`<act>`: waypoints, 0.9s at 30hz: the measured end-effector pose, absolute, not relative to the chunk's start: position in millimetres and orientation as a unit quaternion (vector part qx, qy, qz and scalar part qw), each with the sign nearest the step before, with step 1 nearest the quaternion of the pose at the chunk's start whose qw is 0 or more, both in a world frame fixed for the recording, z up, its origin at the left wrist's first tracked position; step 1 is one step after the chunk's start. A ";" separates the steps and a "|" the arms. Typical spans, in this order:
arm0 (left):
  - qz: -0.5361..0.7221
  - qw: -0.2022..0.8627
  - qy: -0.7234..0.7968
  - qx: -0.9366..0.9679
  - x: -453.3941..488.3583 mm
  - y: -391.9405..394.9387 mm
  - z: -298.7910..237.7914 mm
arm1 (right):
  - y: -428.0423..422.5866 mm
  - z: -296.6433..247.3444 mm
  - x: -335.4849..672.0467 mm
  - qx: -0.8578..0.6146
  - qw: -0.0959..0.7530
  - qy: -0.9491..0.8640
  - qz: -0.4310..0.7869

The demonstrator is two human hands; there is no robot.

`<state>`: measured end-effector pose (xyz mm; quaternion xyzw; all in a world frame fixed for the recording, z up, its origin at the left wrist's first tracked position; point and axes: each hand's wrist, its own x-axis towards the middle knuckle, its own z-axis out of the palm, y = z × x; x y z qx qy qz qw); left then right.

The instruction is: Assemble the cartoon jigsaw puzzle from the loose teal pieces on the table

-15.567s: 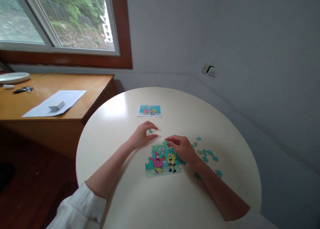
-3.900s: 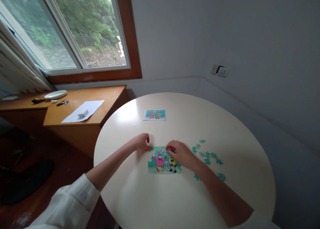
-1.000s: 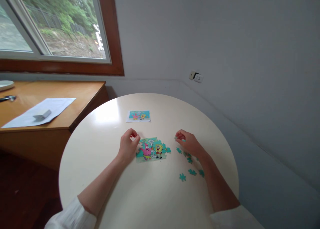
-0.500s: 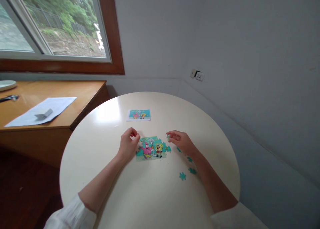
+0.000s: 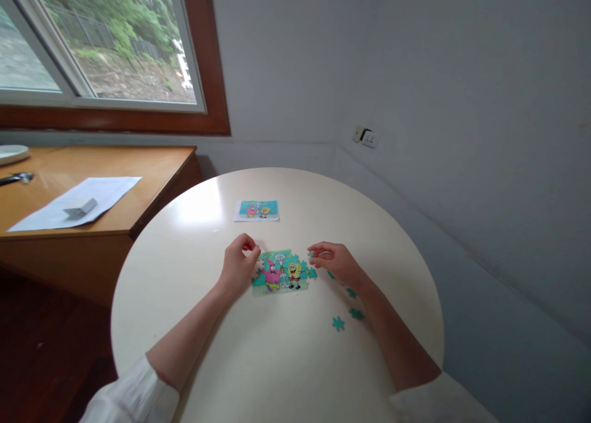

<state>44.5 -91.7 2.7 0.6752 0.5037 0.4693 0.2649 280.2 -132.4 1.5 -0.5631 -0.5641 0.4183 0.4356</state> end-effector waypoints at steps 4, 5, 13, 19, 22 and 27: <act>0.466 0.266 0.501 0.679 44.7 -91.9 2.9 | -134.3 4.5 280.4 -0.569 0.415 -0.556 0.441; 0.464 0.266 0.501 0.680 44.7 -91.7 2.7 | -135.1 5.9 280.8 -0.574 0.396 -0.560 0.448; 0.440 0.239 0.473 0.725 43.8 -92.9 2.5 | -143.1 15.4 283.0 -0.556 0.259 -0.614 0.497; 0.330 0.210 0.363 0.846 49.8 -106.1 7.1 | -143.1 12.0 282.6 -0.546 0.232 -0.651 0.474; 0.283 0.210 0.324 0.878 51.4 -107.0 3.5 | -144.0 13.4 281.1 -0.554 0.224 -0.670 0.441; 0.243 0.208 0.312 0.895 50.8 -104.3 -2.8 | -147.9 20.6 276.0 -0.569 0.214 -0.693 0.388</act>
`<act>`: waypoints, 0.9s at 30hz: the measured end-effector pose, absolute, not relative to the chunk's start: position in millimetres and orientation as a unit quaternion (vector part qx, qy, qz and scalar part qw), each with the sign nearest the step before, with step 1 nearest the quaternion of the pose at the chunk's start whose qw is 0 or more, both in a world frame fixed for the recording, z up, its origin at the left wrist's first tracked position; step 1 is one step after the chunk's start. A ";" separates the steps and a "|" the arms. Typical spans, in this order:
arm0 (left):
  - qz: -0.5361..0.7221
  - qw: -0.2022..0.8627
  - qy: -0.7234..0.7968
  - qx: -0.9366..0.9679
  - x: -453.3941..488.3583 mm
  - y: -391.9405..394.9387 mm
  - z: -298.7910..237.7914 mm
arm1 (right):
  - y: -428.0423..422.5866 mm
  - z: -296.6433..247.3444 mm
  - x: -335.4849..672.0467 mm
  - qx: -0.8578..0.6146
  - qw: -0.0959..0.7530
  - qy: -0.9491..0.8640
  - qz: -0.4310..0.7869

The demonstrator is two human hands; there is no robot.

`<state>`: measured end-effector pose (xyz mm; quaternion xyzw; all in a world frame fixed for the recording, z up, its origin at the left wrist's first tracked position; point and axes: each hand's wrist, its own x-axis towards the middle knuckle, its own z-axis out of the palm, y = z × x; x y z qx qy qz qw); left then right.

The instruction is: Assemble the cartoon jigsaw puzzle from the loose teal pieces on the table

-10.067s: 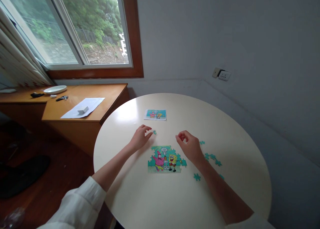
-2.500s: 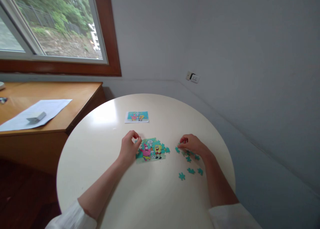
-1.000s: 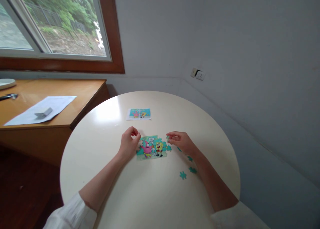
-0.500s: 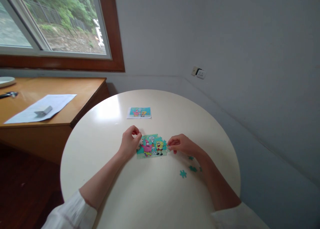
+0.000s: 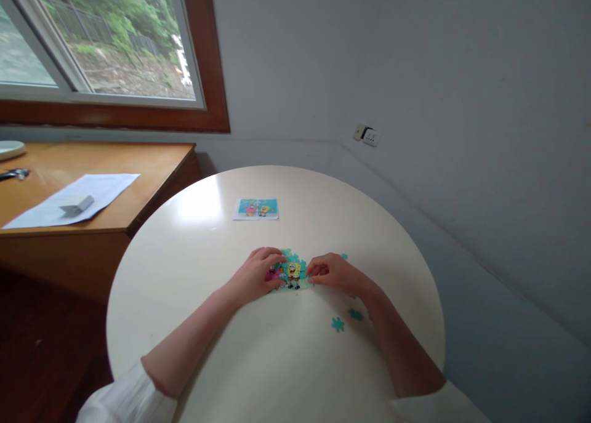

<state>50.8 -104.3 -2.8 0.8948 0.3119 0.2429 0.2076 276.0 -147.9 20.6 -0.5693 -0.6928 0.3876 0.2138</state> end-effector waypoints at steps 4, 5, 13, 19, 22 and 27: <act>0.234 0.212 0.316 0.895 51.0 -105.4 -2.1 | -150.5 25.2 271.4 -0.582 0.202 -0.698 0.365; 0.234 0.214 0.317 0.894 51.2 -105.9 -1.5 | -150.7 25.7 270.4 -0.584 0.202 -0.699 0.359; 0.232 0.225 0.317 0.892 51.1 -106.6 -1.6 | -149.8 23.1 267.1 -0.596 0.178 -0.710 0.328; 0.230 0.223 0.319 0.892 51.1 -106.7 -2.0 | -152.2 22.5 264.9 -0.605 0.189 -0.700 0.328; 0.237 0.225 0.319 0.890 51.4 -106.6 -2.1 | -151.3 22.7 266.3 -0.600 0.192 -0.704 0.327; 0.281 0.235 0.323 0.873 51.3 -106.0 -1.4 | -143.7 23.3 281.7 -0.628 0.300 -0.667 0.266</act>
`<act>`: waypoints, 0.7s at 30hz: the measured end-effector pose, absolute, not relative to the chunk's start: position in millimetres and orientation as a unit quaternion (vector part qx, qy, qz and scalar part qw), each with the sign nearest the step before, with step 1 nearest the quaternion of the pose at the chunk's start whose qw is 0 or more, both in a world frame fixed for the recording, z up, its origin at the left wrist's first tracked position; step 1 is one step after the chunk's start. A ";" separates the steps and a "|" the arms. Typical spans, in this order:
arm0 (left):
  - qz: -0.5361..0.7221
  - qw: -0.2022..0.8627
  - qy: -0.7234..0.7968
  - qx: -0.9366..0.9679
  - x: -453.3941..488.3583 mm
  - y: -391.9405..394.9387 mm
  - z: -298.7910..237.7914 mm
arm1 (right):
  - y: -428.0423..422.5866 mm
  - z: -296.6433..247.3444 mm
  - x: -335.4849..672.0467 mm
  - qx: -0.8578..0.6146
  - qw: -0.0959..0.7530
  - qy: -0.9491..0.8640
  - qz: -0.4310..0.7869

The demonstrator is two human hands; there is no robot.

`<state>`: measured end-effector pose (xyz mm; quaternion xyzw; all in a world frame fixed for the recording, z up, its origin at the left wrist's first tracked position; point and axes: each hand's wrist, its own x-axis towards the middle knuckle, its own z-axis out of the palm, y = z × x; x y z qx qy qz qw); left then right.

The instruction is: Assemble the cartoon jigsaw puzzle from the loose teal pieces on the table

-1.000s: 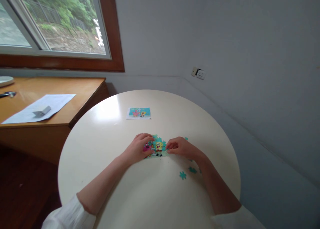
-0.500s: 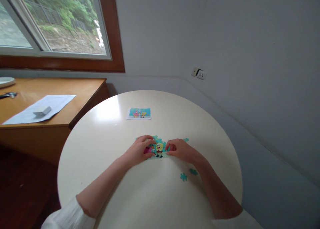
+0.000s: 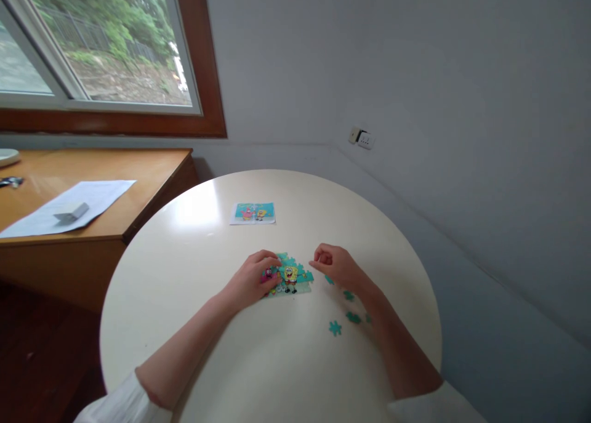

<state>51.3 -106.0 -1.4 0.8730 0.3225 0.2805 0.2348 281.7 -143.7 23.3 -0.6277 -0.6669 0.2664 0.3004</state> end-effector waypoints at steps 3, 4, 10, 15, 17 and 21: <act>0.306 0.238 0.351 0.852 50.6 -105.4 1.5 | -140.3 24.4 294.6 -0.676 0.357 -0.614 0.195; 0.314 0.237 0.361 0.845 50.3 -105.2 2.7 | -139.8 24.8 298.2 -0.690 0.369 -0.598 0.175; 0.371 0.224 0.389 0.813 48.4 -104.7 8.5 | -139.9 23.7 306.9 -0.718 0.371 -0.573 0.140; 0.382 0.226 0.395 0.805 49.1 -105.1 8.3 | -143.0 21.6 294.8 -0.619 0.292 -0.680 0.261; 0.381 0.229 0.397 0.803 49.6 -105.0 7.2 | -145.0 21.3 287.4 -0.592 0.271 -0.706 0.280; 0.378 0.232 0.398 0.803 50.1 -104.6 6.4 | -147.7 21.1 276.8 -0.583 0.239 -0.726 0.277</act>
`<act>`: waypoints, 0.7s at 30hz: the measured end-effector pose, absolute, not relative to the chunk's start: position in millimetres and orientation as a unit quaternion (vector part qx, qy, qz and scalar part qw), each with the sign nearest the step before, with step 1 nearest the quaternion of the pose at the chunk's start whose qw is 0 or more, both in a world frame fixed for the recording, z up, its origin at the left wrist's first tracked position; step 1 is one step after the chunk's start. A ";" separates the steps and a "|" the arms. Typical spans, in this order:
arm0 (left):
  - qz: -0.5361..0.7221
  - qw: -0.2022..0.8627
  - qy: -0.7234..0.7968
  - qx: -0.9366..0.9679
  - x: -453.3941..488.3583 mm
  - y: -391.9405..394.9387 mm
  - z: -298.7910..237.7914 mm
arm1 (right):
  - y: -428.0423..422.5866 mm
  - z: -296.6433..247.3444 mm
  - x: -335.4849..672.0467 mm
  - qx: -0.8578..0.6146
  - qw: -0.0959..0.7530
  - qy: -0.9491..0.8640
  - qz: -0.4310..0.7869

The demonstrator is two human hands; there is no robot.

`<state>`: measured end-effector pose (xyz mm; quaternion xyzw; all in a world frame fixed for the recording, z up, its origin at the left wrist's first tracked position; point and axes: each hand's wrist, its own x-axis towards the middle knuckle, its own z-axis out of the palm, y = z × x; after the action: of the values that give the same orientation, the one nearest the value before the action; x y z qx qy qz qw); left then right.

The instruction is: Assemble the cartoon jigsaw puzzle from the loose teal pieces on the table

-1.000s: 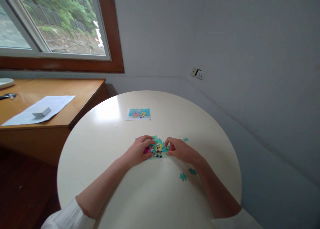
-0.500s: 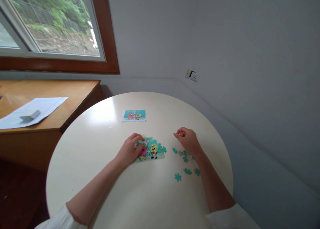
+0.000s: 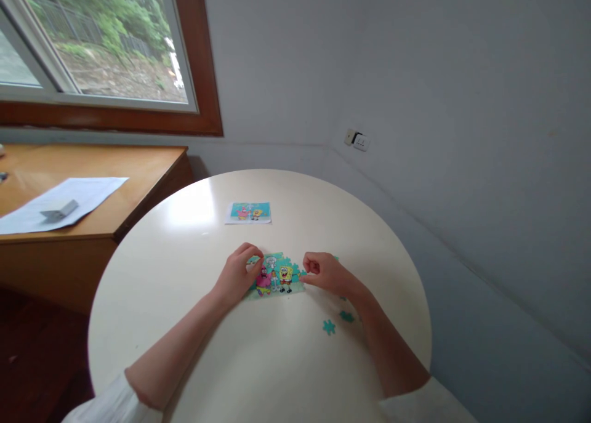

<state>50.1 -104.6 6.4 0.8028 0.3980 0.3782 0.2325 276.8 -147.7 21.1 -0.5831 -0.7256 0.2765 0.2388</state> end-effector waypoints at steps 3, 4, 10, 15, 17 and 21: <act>0.377 0.236 0.398 0.803 50.0 -104.8 6.9 | -148.1 21.6 274.4 -0.582 0.212 -0.733 0.281; 0.376 0.236 0.399 0.802 49.9 -104.9 7.0 | -148.1 21.9 274.1 -0.581 0.208 -0.734 0.282; 0.378 0.230 0.402 0.801 49.9 -104.0 6.0 | -148.6 21.7 273.8 -0.571 0.203 -0.736 0.302; 0.381 0.230 0.406 0.798 49.6 -103.8 6.8 | -144.8 20.6 285.4 -0.591 0.268 -0.705 0.284; 0.382 0.231 0.406 0.797 49.1 -103.9 7.3 | -141.3 20.1 294.8 -0.628 0.342 -0.654 0.246; 0.384 0.231 0.405 0.797 48.4 -103.8 7.2 | -134.5 16.8 312.3 -0.677 0.424 -0.575 0.176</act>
<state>48.4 -103.8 7.2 0.7971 0.4046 0.3841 0.2309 312.3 -134.5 16.8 -0.6771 -0.5752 0.1761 0.4237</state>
